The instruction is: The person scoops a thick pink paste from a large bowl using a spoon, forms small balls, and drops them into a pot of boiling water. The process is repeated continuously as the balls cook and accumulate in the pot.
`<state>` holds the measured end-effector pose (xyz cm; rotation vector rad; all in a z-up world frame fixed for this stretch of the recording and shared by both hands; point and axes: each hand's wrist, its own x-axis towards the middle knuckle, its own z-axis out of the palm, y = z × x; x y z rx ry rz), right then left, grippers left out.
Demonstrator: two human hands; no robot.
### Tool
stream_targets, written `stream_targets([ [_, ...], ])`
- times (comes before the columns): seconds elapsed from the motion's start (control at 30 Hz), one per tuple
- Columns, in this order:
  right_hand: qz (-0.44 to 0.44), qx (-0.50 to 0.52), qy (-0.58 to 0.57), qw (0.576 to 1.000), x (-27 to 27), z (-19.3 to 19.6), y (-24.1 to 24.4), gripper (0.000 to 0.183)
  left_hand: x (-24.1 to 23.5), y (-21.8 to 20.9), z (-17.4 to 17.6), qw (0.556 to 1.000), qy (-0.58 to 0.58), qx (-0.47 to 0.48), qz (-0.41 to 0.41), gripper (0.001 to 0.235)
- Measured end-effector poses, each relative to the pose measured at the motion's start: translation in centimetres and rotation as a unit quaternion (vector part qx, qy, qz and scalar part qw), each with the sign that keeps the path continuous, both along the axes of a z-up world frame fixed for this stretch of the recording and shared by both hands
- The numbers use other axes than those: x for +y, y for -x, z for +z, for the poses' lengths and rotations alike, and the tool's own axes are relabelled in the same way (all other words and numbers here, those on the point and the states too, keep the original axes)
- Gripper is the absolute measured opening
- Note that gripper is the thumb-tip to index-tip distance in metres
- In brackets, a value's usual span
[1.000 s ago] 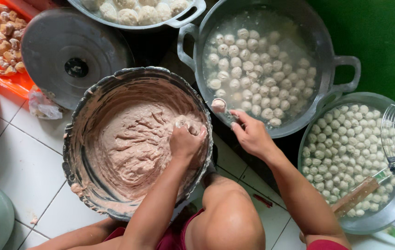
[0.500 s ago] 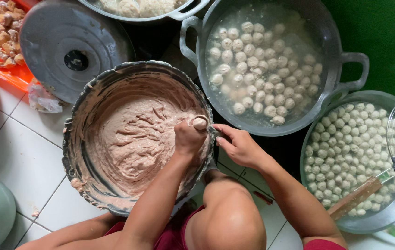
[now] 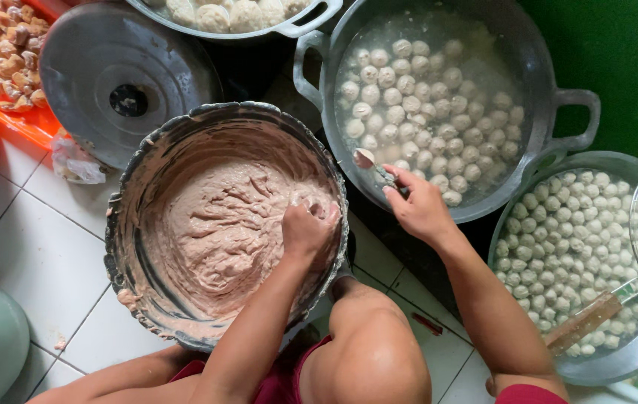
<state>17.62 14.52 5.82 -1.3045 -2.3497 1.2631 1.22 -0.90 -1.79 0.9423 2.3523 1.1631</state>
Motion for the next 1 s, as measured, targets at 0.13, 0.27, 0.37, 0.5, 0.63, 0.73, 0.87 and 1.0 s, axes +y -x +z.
stream_targets([
  [0.13, 0.057, 0.088, -0.035, 0.994, -0.6, 0.4, 0.2, 0.041, 0.1, 0.5, -1.0, 0.998, -0.066, -0.006, 0.004, 0.032],
  [0.27, 0.106, 0.05, 0.11, 0.987, -3.3, 1.0, 0.8, 0.044, 0.5, 0.2, -1.4, 0.993, -0.116, -0.028, 0.009, 0.027],
  [0.37, 0.165, 0.074, 0.091, 0.979, -4.3, 1.4, 1.4, 0.042, 0.9, 0.3, -1.5, 0.991, -0.129, 0.039, -0.024, 0.022],
  [0.5, 0.135, 0.033, 0.231, 0.963, -4.1, 0.9, 1.8, 0.043, 1.2, 0.4, -1.6, 0.991, -0.112, 0.044, -0.053, 0.015],
  [0.63, 0.057, 0.033, 0.364, 0.929, -2.7, -0.8, 1.2, 0.047, 1.6, 2.7, -1.2, 0.967, 0.202, -0.145, -0.045, 0.019],
  [0.73, 0.033, 0.006, 0.101, 0.994, -0.3, -1.8, 0.3, 0.046, 1.7, 8.1, -0.6, 0.979, 0.182, 0.052, 0.075, 0.05],
  [0.87, 0.02, -0.119, -0.22, 0.968, 1.9, -1.7, -1.3, 0.045, 2.7, 14.0, -0.6, 0.96, 0.198, 0.009, 0.197, 0.086],
  [1.0, -0.024, -0.205, -0.229, 0.951, 2.5, -0.8, -1.5, 0.046, 5.7, 15.3, -2.4, 0.96, 0.227, -0.039, 0.158, 0.09],
])
